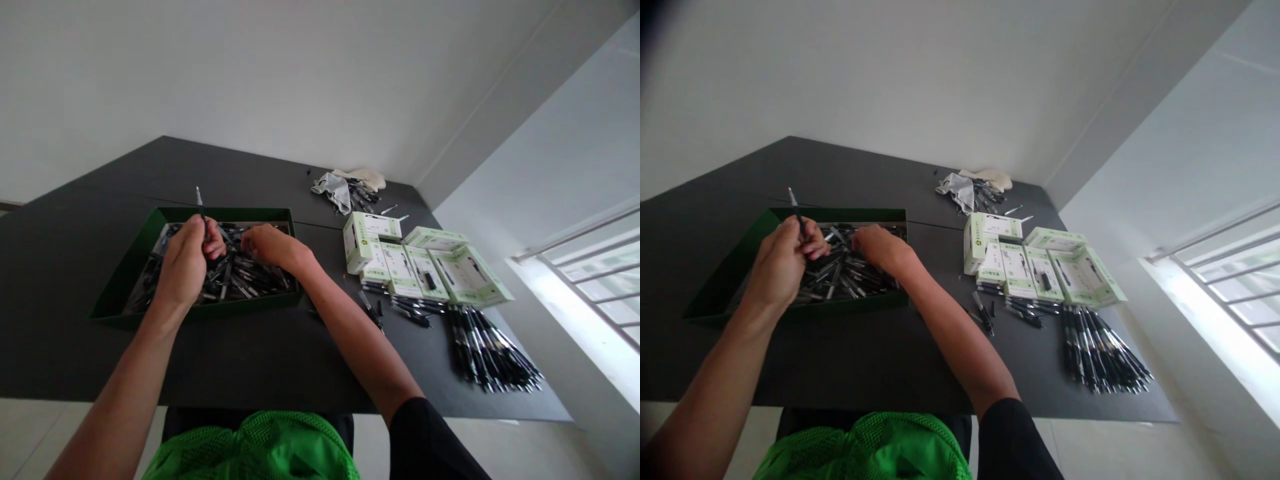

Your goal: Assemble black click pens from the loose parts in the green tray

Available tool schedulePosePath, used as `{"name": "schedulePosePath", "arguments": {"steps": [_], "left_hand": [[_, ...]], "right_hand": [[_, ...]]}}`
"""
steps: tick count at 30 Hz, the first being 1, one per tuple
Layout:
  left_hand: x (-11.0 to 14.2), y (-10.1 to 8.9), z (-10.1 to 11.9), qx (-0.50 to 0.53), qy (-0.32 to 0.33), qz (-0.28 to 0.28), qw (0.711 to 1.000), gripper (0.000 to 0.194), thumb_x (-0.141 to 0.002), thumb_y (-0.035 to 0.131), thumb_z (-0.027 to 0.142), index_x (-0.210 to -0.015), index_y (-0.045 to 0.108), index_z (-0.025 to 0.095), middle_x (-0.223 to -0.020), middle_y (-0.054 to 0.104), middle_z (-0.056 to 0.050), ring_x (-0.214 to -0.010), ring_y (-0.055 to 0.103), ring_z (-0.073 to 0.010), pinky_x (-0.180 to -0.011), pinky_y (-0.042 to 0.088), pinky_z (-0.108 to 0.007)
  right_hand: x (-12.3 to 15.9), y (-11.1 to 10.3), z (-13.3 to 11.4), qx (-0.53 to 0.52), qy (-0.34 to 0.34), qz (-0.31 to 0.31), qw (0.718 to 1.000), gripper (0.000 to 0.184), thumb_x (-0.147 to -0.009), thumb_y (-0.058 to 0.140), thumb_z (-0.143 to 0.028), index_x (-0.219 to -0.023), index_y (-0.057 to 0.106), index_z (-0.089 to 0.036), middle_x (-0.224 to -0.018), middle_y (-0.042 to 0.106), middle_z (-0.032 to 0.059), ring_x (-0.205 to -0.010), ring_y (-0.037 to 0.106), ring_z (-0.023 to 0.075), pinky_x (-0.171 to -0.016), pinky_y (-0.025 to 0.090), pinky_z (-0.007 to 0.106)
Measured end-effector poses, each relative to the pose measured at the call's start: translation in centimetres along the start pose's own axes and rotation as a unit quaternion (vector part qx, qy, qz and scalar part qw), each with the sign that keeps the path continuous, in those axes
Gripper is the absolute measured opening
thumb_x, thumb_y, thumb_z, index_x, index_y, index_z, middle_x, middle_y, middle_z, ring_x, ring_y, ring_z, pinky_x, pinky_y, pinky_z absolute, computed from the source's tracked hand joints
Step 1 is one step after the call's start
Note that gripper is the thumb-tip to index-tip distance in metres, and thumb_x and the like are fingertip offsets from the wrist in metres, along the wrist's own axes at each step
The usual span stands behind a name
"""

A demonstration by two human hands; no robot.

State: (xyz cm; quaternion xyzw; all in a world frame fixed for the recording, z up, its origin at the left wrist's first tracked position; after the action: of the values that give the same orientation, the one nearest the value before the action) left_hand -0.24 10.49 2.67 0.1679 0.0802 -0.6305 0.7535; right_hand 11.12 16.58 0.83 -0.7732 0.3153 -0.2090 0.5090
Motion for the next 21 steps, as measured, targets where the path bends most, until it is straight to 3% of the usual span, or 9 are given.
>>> {"name": "schedulePosePath", "arguments": {"steps": [4,9,13,17,21], "left_hand": [[0.1,0.1,0.1,0.002,-0.013,0.006,1.0,0.028,-0.104,0.049,0.035,-0.081,0.053,0.02,-0.062,0.041,0.005,-0.056,0.037,-0.0123,-0.063,0.043,-0.025],[0.1,0.5,0.5,0.015,-0.032,0.013,0.999,0.019,-0.097,0.047,0.025,-0.079,0.051,0.021,-0.062,0.04,0.004,-0.058,0.037,-0.0138,-0.062,0.04,-0.026],[0.1,0.5,0.5,0.015,-0.027,0.015,0.999,0.015,-0.094,0.047,0.022,-0.079,0.052,0.021,-0.064,0.04,0.003,-0.06,0.037,-0.0146,-0.063,0.038,-0.027],[0.1,0.6,-0.1,-0.003,-0.034,-0.01,0.999,0.019,-0.098,0.045,0.019,-0.082,0.054,0.02,-0.068,0.043,0.002,-0.063,0.039,-0.0144,-0.064,0.038,-0.028],[0.5,1.0,-0.5,-0.038,-0.045,-0.05,0.997,0.023,-0.101,0.044,0.019,-0.082,0.055,0.019,-0.068,0.045,0.002,-0.065,0.042,-0.0147,-0.066,0.038,-0.029]], "right_hand": [[0.4,-3.9,0.2,-0.025,-0.03,0.132,0.991,0.047,-0.088,0.04,0.009,-0.106,0.077,-0.015,-0.118,0.071,0.0096,-0.112,0.063,0.0164,-0.101,0.044,0.024],[2.1,-8.4,0.6,-0.068,-0.036,0.215,0.974,0.04,-0.081,0.038,0.007,-0.086,0.072,-0.014,-0.084,0.07,0.0023,-0.081,0.062,0.0125,-0.078,0.043,0.021],[4.3,-11.9,1.5,-0.079,-0.01,0.283,0.956,0.035,-0.077,0.038,0.007,-0.069,0.063,-0.016,-0.068,0.062,-0.0018,-0.068,0.057,0.0101,-0.07,0.039,0.022],[7.0,-15.3,2.6,-0.063,0.004,0.37,0.927,0.035,-0.075,0.038,0.008,-0.059,0.052,-0.02,-0.058,0.055,-0.0034,-0.061,0.054,0.0103,-0.066,0.038,0.024],[10.6,-18.4,2.8,-0.089,-0.017,0.453,0.887,0.034,-0.077,0.037,0.005,-0.061,0.046,-0.024,-0.057,0.056,-0.003,-0.061,0.056,0.0111,-0.067,0.043,0.024]]}}
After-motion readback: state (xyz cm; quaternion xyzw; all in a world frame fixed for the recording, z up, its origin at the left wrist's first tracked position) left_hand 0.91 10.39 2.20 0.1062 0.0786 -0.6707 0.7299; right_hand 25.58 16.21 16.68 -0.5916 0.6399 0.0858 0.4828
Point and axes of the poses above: each hand's wrist, its own x-axis away from the middle knuckle, its own y-axis out of the palm, z = x × y, the point moved 8 cm from there along -x, towards the middle knuckle
